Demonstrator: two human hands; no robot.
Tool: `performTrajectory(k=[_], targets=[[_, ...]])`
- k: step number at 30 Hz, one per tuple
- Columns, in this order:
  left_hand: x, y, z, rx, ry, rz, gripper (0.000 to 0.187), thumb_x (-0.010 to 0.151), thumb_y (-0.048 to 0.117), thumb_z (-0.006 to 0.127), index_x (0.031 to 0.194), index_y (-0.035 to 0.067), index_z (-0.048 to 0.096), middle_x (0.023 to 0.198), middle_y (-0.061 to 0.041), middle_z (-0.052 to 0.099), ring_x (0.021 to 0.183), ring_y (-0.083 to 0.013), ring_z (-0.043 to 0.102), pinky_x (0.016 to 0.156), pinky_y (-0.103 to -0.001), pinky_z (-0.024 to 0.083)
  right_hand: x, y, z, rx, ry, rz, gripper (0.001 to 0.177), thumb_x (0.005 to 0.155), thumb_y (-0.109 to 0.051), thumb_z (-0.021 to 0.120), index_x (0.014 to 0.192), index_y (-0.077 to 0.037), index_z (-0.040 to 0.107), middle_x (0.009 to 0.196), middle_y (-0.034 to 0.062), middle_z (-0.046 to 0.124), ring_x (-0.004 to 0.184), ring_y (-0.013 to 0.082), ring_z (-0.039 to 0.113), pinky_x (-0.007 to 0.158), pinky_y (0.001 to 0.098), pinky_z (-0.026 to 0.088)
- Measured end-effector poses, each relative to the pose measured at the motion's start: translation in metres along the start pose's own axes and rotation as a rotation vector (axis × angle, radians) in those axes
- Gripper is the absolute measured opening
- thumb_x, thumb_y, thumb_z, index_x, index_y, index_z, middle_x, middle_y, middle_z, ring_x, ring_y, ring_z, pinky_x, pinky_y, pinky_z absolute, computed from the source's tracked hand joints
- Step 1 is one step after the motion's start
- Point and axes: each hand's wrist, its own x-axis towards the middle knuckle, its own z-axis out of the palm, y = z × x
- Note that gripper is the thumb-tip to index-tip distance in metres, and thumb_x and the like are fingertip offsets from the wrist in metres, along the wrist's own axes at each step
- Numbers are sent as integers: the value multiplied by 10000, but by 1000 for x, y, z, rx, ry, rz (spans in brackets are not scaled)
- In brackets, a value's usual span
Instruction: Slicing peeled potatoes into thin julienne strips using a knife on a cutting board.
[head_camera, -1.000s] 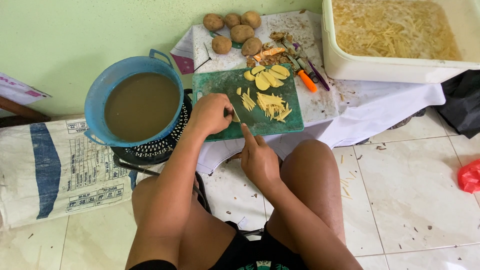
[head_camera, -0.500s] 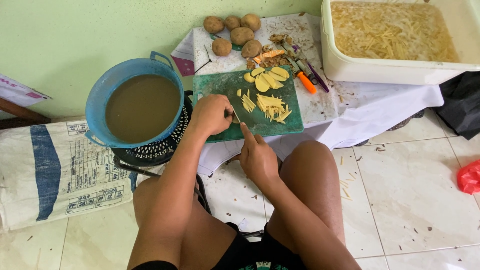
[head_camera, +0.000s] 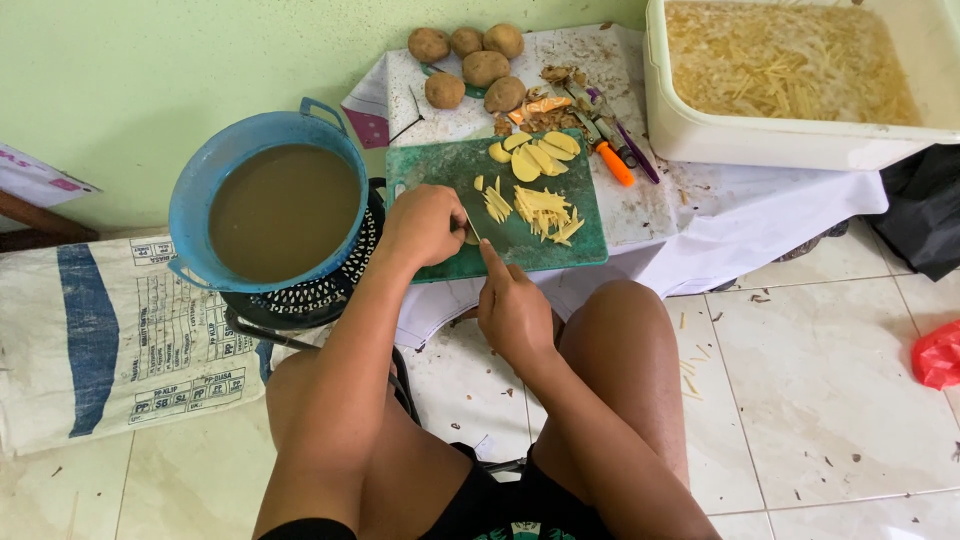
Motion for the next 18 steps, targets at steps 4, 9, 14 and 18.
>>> performTrajectory(k=[4,9,14,18], targets=[[-1,2,-1,-6,4,-10,111,842,105,716,753,97,782,826,-95,751,812,-325,723,760,-443,588,-11,1,-7,-11,2,5,510,1000,-85,471,1505,-126,532,901,196,692,605,375,699,424,459,547],[1,-2,1,-22,12,-8,100,849,106,710,779,91,781,819,-106,748,836,-320,722,772,-442,589,-28,1,-18,-30,-40,45,493,982,-134,494,1467,-171,572,874,177,682,664,423,700,490,532,564],[-1,0,2,-8,7,-20,92,849,112,720,788,86,784,821,-110,750,830,-325,724,761,-449,594,-14,0,-7,-47,-12,36,508,991,-125,473,1489,-174,556,922,183,692,702,419,716,522,520,579],[-4,3,-2,-19,2,-10,101,846,119,714,789,84,789,831,-128,755,867,-355,721,774,-466,584,-1,-1,-2,9,-11,9,521,1003,-83,463,1519,-133,514,871,187,670,625,382,684,467,482,542]])
